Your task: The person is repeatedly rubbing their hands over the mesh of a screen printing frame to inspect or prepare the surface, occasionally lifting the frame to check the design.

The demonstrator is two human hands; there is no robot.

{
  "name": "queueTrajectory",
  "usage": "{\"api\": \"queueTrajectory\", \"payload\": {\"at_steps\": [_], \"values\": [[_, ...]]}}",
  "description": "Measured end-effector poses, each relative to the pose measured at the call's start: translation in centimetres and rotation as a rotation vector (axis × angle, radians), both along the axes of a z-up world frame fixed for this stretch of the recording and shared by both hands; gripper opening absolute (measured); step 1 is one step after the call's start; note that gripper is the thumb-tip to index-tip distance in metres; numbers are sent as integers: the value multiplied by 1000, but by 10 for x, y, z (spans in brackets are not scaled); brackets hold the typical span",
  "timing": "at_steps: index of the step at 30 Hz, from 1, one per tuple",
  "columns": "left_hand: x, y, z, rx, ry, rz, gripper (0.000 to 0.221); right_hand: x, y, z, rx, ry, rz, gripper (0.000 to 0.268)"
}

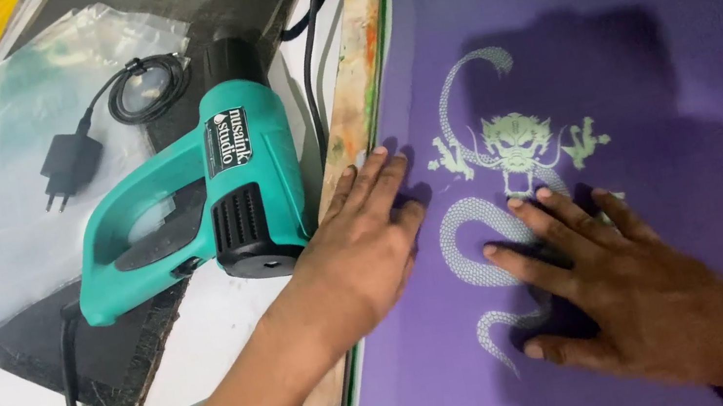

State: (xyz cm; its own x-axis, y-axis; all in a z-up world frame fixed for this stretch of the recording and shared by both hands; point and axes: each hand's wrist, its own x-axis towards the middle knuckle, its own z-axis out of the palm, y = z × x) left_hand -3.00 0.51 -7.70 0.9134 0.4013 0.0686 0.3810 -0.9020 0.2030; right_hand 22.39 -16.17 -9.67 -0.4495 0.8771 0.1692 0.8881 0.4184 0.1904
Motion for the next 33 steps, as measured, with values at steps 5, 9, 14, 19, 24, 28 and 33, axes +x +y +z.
{"api": "queueTrajectory", "payload": {"at_steps": [5, 9, 14, 19, 24, 28, 33], "values": [[-1, -9, 5, 200, 2, 171, 75, -15, -20, -4, -12, 60, -18, 96], [12, -5, -11, 203, 131, 398, 103, -33, -53, -9, 122, -16, 140, 58], [15, -4, -8, 191, 267, 331, 106, -3, -62, -28, 84, -7, -78, 57], [10, -4, 5, 114, 193, 50, 61, 38, -44, -27, -29, -127, -276, 112], [-1, -21, -2, 20, 197, -118, 65, 21, -16, -12, -51, -53, -342, 112], [22, -31, 76, -519, 675, -163, 73, -5, -2, -2, -28, -79, -36, 102], [8, -40, 31, -525, 335, -429, 79, 15, 12, -13, -105, 153, 27, 85]]}}
